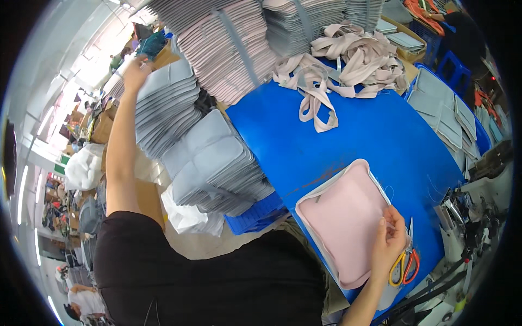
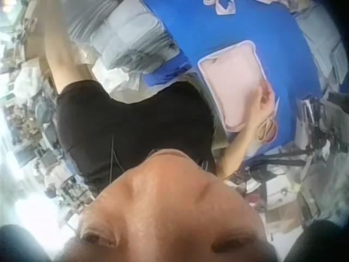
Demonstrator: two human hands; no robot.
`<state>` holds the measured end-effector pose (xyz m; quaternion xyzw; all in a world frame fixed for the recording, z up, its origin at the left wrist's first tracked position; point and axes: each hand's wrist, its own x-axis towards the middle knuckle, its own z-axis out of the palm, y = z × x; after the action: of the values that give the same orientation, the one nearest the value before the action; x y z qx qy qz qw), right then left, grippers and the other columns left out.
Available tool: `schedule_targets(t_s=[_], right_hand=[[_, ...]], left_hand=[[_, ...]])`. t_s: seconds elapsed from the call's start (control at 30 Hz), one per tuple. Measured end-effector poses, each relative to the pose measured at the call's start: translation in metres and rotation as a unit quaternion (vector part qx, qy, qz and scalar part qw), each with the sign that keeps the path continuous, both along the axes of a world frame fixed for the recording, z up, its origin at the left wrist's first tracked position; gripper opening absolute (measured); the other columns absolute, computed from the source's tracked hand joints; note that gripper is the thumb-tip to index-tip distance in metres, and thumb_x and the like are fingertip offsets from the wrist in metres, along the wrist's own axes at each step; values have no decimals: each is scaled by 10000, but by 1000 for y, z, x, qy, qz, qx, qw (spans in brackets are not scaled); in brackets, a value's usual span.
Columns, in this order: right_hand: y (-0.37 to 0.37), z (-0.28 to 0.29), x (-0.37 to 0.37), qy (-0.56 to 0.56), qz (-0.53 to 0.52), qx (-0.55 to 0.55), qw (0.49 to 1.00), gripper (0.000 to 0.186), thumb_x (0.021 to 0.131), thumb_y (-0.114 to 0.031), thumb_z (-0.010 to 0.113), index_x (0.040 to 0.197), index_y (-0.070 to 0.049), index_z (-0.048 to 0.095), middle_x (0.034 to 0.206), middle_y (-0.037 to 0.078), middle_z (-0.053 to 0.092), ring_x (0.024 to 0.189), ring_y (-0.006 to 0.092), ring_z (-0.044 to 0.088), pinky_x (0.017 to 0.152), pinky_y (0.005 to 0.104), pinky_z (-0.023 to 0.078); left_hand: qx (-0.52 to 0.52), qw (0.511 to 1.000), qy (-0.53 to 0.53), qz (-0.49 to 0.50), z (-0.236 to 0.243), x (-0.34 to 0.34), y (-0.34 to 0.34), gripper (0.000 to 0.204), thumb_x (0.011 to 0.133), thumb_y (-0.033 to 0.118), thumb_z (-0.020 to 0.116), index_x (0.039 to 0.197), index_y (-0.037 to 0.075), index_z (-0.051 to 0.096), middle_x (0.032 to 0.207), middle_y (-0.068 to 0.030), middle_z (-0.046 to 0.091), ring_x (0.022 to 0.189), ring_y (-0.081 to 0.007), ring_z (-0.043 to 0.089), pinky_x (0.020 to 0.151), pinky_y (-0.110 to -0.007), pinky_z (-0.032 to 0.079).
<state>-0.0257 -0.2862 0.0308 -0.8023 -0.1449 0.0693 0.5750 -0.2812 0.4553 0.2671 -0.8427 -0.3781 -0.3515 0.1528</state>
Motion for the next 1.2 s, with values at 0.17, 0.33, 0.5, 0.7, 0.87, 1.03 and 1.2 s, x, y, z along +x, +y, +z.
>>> schedule_targets(t_s=[0.17,0.33,0.5,0.7,0.87,1.03,1.2], right_hand=[[0,5,8,-18,27,-14,999,354,1035,-143,640,1351,16,641,1254,142,717,1165,214,680,945,314,515],[12,1,6,24,78,49,995,393,1057,-175,627,1399,17,601,1275,145,696,1182,220,667,990,321,515],[43,30,-11,375,152,273,873,432,1079,-256,602,1431,-8,571,1297,154,688,1154,265,697,945,365,573],[82,16,-30,495,172,318,790,516,994,-238,691,1428,6,557,1314,166,680,1110,276,710,952,369,578],[26,28,-19,343,132,230,901,641,824,-183,815,1383,14,572,1248,132,691,1134,239,676,1013,371,534],[-62,16,-2,206,134,127,961,595,767,-246,878,1256,1,645,1074,55,689,941,173,657,863,299,513],[-68,55,41,118,322,-63,937,298,874,-273,819,874,7,718,747,-10,604,704,91,521,631,294,418]], left_hand=[[-138,951,266,80,-26,-23,-44,521,773,213,723,1273,68,727,1228,-196,745,1149,-368,705,1009,-442,544],[-7,949,310,65,-4,-29,-79,404,768,73,669,1152,124,787,1076,-135,762,1029,-361,716,879,-465,567],[20,944,297,-142,23,11,-262,417,725,-2,660,1092,145,792,894,-92,661,865,-331,673,745,-432,553],[-197,596,417,-658,-28,36,-416,373,861,242,775,1206,105,734,1135,-56,673,1026,-219,665,778,-358,565],[-219,751,122,-611,-124,115,-403,460,931,375,730,1271,68,692,1329,-178,626,1200,-389,620,975,-491,513],[-737,478,267,-397,-169,161,-388,390,984,406,734,996,20,785,809,-9,708,727,-125,620,686,-290,509],[-773,410,239,-422,-175,195,-418,301,981,274,758,933,-22,791,823,2,730,742,-57,615,621,-258,474]])
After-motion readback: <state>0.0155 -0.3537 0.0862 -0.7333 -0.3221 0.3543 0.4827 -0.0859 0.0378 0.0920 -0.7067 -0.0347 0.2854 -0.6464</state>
